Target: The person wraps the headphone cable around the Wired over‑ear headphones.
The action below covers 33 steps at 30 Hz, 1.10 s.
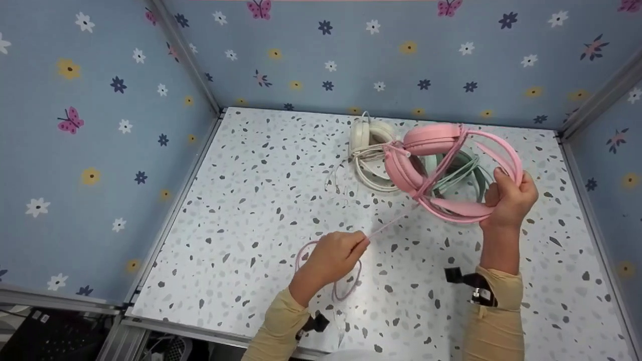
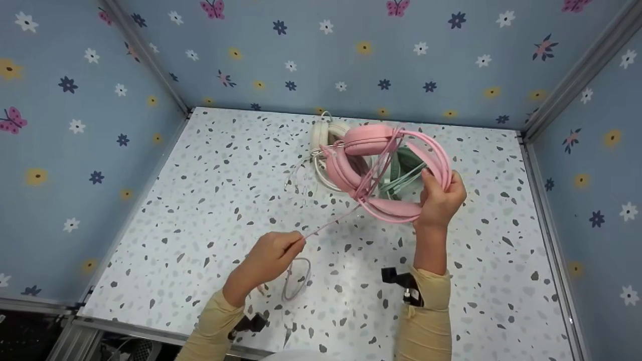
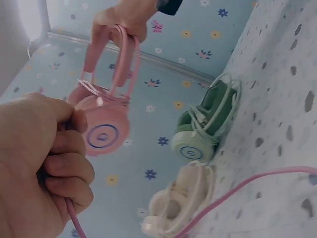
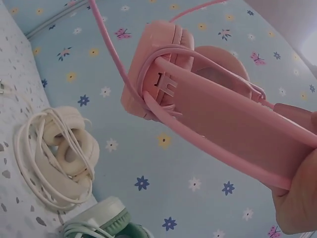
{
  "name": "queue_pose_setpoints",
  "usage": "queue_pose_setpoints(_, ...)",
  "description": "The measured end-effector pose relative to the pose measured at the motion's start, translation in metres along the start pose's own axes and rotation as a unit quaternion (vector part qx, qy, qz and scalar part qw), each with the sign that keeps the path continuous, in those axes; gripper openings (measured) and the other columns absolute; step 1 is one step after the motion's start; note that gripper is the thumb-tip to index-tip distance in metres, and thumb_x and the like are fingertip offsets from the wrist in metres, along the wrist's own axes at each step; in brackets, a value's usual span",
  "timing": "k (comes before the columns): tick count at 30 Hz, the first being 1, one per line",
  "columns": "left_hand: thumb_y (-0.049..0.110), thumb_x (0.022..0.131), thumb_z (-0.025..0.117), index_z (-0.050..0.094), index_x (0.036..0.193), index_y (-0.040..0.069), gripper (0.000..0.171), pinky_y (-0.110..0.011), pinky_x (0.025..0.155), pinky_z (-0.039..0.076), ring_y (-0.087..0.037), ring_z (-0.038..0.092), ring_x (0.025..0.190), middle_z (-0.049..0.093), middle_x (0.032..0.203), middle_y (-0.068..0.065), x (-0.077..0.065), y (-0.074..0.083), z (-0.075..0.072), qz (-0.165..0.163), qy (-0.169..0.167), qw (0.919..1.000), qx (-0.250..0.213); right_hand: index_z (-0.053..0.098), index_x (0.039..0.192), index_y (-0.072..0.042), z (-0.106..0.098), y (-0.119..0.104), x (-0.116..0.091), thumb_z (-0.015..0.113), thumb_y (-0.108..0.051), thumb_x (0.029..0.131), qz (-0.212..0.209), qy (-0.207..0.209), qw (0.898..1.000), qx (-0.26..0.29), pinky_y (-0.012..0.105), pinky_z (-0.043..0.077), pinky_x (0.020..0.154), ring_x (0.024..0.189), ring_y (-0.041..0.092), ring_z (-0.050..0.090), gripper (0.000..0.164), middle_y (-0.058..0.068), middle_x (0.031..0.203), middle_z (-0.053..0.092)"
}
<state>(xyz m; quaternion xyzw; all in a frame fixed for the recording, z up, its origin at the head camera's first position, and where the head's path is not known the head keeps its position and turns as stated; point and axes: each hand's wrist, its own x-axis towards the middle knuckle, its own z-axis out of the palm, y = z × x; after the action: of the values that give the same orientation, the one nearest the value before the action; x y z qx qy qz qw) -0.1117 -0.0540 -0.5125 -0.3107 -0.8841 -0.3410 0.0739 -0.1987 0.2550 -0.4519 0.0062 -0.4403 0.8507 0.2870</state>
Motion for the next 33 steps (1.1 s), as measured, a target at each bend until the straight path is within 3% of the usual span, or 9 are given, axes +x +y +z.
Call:
queue_pose_setpoints(3, 0.026, 0.101, 0.053, 0.054, 0.073, 0.016, 0.03, -0.023, 0.044, 0.03, -0.007, 0.033, 0.048, 0.039, 0.058, 0.007, 0.009, 0.012, -0.022, 0.053, -0.016, 0.9876, 0.147, 0.048, 0.074, 0.004, 0.002, 0.002, -0.001, 0.069, 0.005, 0.083, 0.003, -0.009, 0.998, -0.064, 0.024, 0.015, 0.039, 0.04, 0.016, 0.022, 0.023, 0.005, 0.051, 0.032)
queue_pose_setpoints(8, 0.036, 0.094, 0.064, 0.06, 0.067, 0.017, 0.034, -0.024, 0.037, 0.03, -0.008, 0.033, 0.044, 0.045, 0.054, 0.006, 0.034, 0.036, -0.062, 0.141, 0.007, 0.9342, 0.328, 0.05, 0.073, 0.0, 0.007, 0.005, -0.006, 0.065, 0.008, 0.083, 0.007, -0.011, 0.978, -0.207, 0.02, 0.023, 0.039, 0.043, 0.01, 0.033, 0.02, 0.002, 0.055, 0.038)
queue_pose_setpoints(12, 0.024, 0.092, 0.068, 0.058, 0.061, 0.017, 0.034, -0.024, 0.038, 0.032, -0.009, 0.032, 0.045, 0.046, 0.052, 0.004, 0.06, 0.05, -0.095, 0.201, 0.002, 0.9051, 0.375, 0.053, 0.074, -0.002, 0.011, 0.007, -0.01, 0.068, 0.006, 0.082, 0.018, -0.02, 0.955, -0.295, 0.019, 0.027, 0.041, 0.046, 0.008, 0.036, 0.019, 0.0, 0.057, 0.04)
queue_pose_setpoints(19, -0.01, 0.082, 0.052, 0.056, 0.062, 0.018, 0.034, -0.021, 0.042, 0.03, -0.008, 0.027, 0.051, 0.039, 0.055, 0.004, 0.092, 0.071, -0.135, 0.289, -0.033, 0.852, 0.435, 0.052, 0.073, 0.0, 0.018, 0.013, -0.022, 0.061, 0.012, 0.082, 0.085, -0.127, 0.964, -0.216, 0.02, 0.02, 0.036, 0.038, 0.004, 0.031, 0.018, -0.002, 0.049, 0.037)
queue_pose_setpoints(23, -0.004, 0.087, 0.051, 0.05, 0.06, 0.018, 0.035, -0.021, 0.043, 0.026, -0.009, 0.027, 0.051, 0.034, 0.054, 0.005, 0.111, 0.072, -0.149, 0.308, -0.057, 0.8407, 0.442, 0.049, 0.073, 0.0, 0.025, 0.015, -0.028, 0.059, 0.012, 0.083, 0.114, -0.2, 0.954, -0.19, 0.023, 0.017, 0.036, 0.038, 0.004, 0.031, 0.019, -0.003, 0.049, 0.037)
queue_pose_setpoints(25, 0.015, 0.098, 0.053, 0.044, 0.058, 0.018, 0.041, -0.022, 0.043, 0.024, -0.009, 0.027, 0.05, 0.03, 0.052, 0.005, 0.123, 0.067, -0.154, 0.315, -0.07, 0.8374, 0.441, 0.049, 0.075, 0.001, 0.027, 0.015, -0.031, 0.06, 0.012, 0.083, 0.126, -0.235, 0.947, -0.18, 0.026, 0.016, 0.037, 0.039, 0.005, 0.031, 0.018, -0.003, 0.05, 0.037)
queue_pose_setpoints(28, 0.053, 0.096, 0.052, 0.035, 0.055, 0.019, 0.056, -0.025, 0.043, 0.023, -0.01, 0.025, 0.05, 0.027, 0.051, 0.004, 0.139, 0.053, -0.158, 0.335, -0.083, 0.8321, 0.434, 0.053, 0.083, 0.005, 0.028, 0.014, -0.033, 0.06, 0.011, 0.084, 0.143, -0.292, 0.933, -0.154, 0.03, 0.015, 0.037, 0.04, 0.01, 0.028, 0.01, 0.0, 0.052, 0.037)
queue_pose_setpoints(31, 0.071, 0.086, 0.049, 0.036, 0.055, 0.018, 0.063, -0.028, 0.043, 0.026, -0.012, 0.026, 0.051, 0.031, 0.052, 0.003, 0.154, 0.037, -0.155, 0.336, -0.103, 0.8343, 0.425, 0.054, 0.09, 0.008, 0.028, 0.014, -0.034, 0.059, 0.012, 0.084, 0.158, -0.355, 0.915, -0.107, 0.032, 0.015, 0.038, 0.041, 0.016, 0.024, 0.008, 0.003, 0.054, 0.036)
queue_pose_setpoints(33, 0.073, 0.084, 0.049, 0.043, 0.058, 0.016, 0.062, -0.031, 0.044, 0.029, -0.013, 0.029, 0.052, 0.038, 0.056, 0.002, 0.161, 0.026, -0.151, 0.322, -0.124, 0.8479, 0.403, 0.055, 0.094, 0.009, 0.027, 0.014, -0.034, 0.055, 0.013, 0.084, 0.17, -0.393, 0.901, -0.063, 0.032, 0.014, 0.038, 0.042, 0.018, 0.022, 0.011, 0.005, 0.055, 0.035)
